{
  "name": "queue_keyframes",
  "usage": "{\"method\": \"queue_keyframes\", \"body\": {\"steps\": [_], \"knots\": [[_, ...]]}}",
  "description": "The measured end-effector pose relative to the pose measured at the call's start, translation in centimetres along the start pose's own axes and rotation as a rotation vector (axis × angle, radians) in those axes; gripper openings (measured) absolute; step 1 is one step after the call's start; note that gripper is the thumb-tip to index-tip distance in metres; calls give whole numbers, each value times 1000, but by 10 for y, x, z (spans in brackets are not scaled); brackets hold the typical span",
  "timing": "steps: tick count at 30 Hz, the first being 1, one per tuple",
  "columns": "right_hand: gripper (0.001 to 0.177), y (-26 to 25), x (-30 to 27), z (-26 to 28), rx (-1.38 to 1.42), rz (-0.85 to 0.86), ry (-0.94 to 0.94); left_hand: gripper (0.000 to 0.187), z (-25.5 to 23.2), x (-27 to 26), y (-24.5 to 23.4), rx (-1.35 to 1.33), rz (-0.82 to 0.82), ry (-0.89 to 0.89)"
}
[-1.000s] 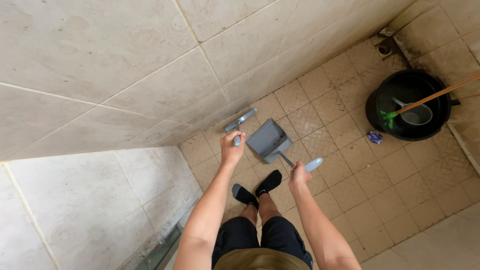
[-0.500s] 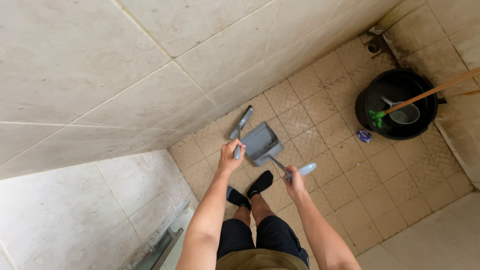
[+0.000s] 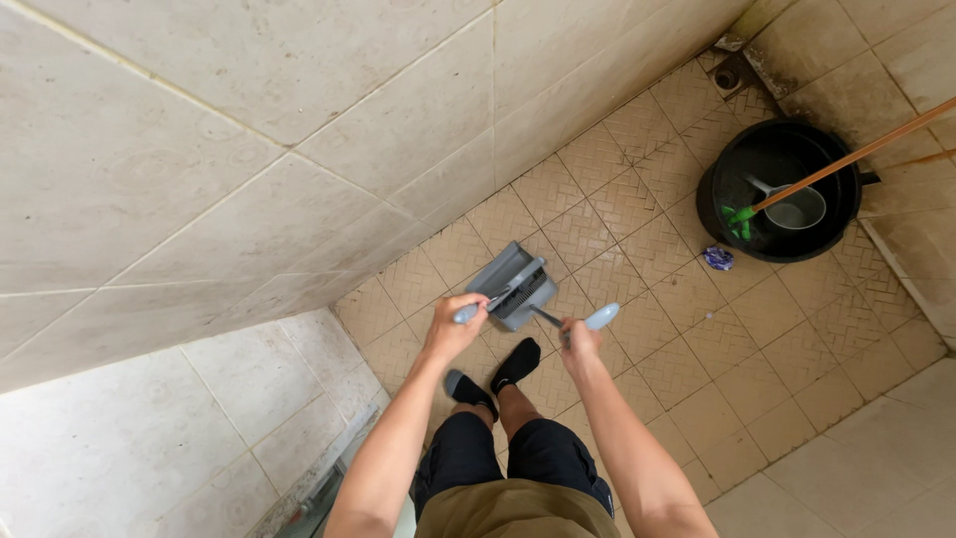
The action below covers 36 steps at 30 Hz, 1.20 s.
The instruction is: The person cleans a tiled floor in a corner by using a handheld brush to sweep debris into a dustpan and then rinsing the floor and tools with water from a bucket and a small scoop.
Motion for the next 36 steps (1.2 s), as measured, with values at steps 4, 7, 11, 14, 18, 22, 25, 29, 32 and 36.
{"method": "queue_keyframes", "body": {"steps": [4, 7, 11, 14, 18, 22, 25, 29, 32, 36], "knots": [[12, -6, 11, 18, -96, -55, -50, 14, -6, 17, -17, -9, -113, 6], [12, -15, 17, 24, -119, -88, -65, 8, 12, 44, -13, -144, -217, 137], [12, -26, 23, 23, -94, -129, -41, 25, 60, 78, 18, -257, -308, 174], [10, -29, 29, 23, -64, -150, -62, 30, 94, 94, 46, -195, -351, 136], [11, -28, 23, 21, -83, -174, -60, 36, 128, 84, 76, -343, -448, 6], [11, -21, 11, 22, -101, -194, -11, 32, 131, 66, 99, -528, -421, -92], [10, -19, 10, 18, -92, -201, -17, 27, 117, 50, 113, -555, -298, -47], [11, -17, 23, 11, -72, -191, -40, 25, 107, 43, 113, -648, -219, -60], [14, -18, 29, 11, 5, -209, -25, 22, 99, 51, 98, -724, -258, -18], [18, -26, 25, 17, 49, -221, 9, 29, 86, 72, 70, -708, -238, 74]]}}
Point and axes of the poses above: each hand's wrist, its own x-axis towards the middle knuckle, its own y-axis out of the palm, z = x × y, the point moved 3 cm from there along x, towards the middle knuckle, and after that the axes turned 11 degrees about -z, right-handed, at the moved point
